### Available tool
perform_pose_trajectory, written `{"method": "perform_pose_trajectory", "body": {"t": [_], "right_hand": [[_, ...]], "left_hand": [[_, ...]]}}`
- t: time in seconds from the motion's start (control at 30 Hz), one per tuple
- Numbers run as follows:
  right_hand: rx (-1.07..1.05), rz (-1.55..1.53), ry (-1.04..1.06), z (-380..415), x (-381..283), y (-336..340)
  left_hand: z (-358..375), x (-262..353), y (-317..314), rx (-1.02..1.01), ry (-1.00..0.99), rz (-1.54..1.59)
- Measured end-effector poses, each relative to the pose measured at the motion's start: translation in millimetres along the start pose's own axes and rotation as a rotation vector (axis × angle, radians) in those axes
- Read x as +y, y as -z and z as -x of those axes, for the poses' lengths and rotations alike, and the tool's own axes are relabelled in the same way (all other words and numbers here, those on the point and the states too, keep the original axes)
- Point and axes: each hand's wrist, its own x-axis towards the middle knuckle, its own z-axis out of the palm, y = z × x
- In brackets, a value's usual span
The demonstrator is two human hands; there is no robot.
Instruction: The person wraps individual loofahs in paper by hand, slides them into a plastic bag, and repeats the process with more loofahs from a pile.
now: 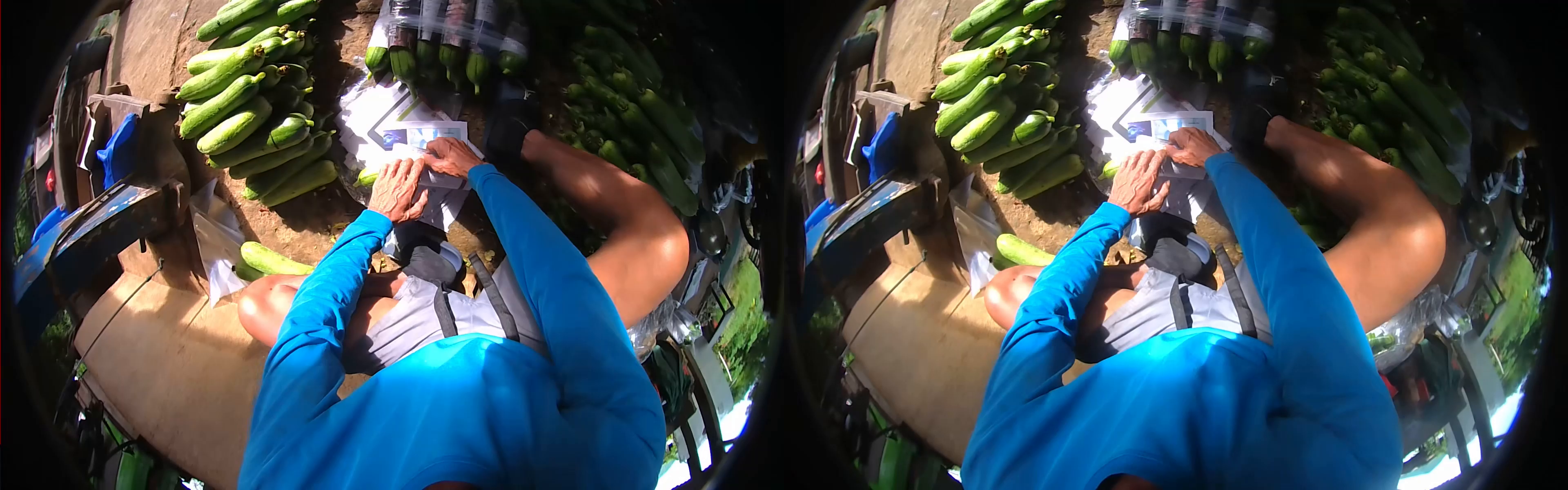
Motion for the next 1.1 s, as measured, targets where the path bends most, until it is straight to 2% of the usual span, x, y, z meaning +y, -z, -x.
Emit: {"method": "perform_pose_trajectory", "body": {"t": [0.03,0.07,0.1,0.17,0.2,0.3,0.33,0.37,0.43,0.47,0.53,0.57,0.63,0.67,0.7,0.73,0.77,0.83,0.9,0.97,1.0,1.07,1.1], "right_hand": [[-0.048,0.001,-0.031,-5.1,5.0,2.7],[-0.075,0.012,-0.056,-10.5,9.8,3.8],[-0.08,0.015,-0.06,-8.4,12.6,2.2],[0.328,0.181,0.031,2.9,16.6,-6.8],[0.448,0.291,0.092,8.5,15.3,-5.1],[0.468,0.373,0.131,35.5,-8.3,-7.3],[0.406,0.385,0.159,44.1,-16.3,-12.3],[0.308,0.389,0.089,48.7,-25.3,-18.0],[0.354,0.53,0.05,52.7,-32.5,-29.3],[0.343,0.536,0.055,51.6,-29.6,-29.6],[0.342,0.538,0.077,40.2,-15.8,-30.6],[0.339,0.546,0.095,33.4,-6.8,-28.2],[0.302,0.55,0.056,18.5,-10.9,-11.4],[0.224,0.552,0.013,9.8,-12.9,-3.5],[0.146,0.552,-0.029,4.0,-12.5,2.0],[0.29,0.574,0.075,-1.3,-8.8,5.1],[0.303,0.582,0.074,-9.3,-5.1,10.2],[0.003,0.607,-0.064,-26.1,-7.9,21.7],[0.098,0.655,0.017,-35.6,-6.4,25.9],[-0.071,0.667,0.045,-42.9,-13.5,38.0],[-0.074,0.672,0.056,-47.2,-16.1,44.2],[-0.375,0.541,-0.009,-55.2,-18.8,54.9],[-0.396,0.544,0.0,-56.2,-20.7,57.4]], "left_hand": [[1.7,3.2,-3.3,-0.015,0.044,-0.071],[-0.7,0.9,-5.8,-0.263,0.063,-0.214],[-1.9,-1.3,-13.3,-0.263,0.065,-0.208],[-2.6,-6.3,-28.9,-0.065,0.125,-0.1],[-4.3,-8.0,-30.1,-0.07,0.13,-0.094],[-22.0,-12.9,-24.5,-0.114,0.199,-0.159],[-26.8,-16.2,-25.2,0.001,0.158,-0.151],[-33.7,-18.7,-26.2,-0.002,0.176,-0.129],[-45.9,-23.0,-21.8,-0.047,0.201,-0.11],[-50.9,-23.4,-19.8,-0.041,0.199,-0.113],[-57.6,-22.7,-15.7,-0.161,0.292,-0.073],[-59.9,-22.8,-13.0,-0.153,0.281,-0.078],[-55.2,-20.3,-9.6,0.027,0.238,-0.218],[-52.1,-18.6,-5.2,-0.056,0.245,-0.146],[-44.7,-14.6,-3.9,-0.057,0.241,-0.143],[-41.4,-12.1,-1.4,-0.027,0.194,-0.115],[-40.3,-9.3,1.3,0.004,0.145,-0.089],[-38.6,-5.7,-0.3,-0.004,0.145,-0.101],[-40.1,-5.9,-2.1,-0.001,0.162,-0.094],[-41.6,-10.9,-4.0,-0.029,0.161,-0.112],[-39.8,-13.1,-4.7,-0.068,0.159,-0.124],[-37.0,-14.6,0.0,-0.03,0.157,-0.104],[-33.7,-12.6,3.8,0.002,0.142,-0.082]]}}
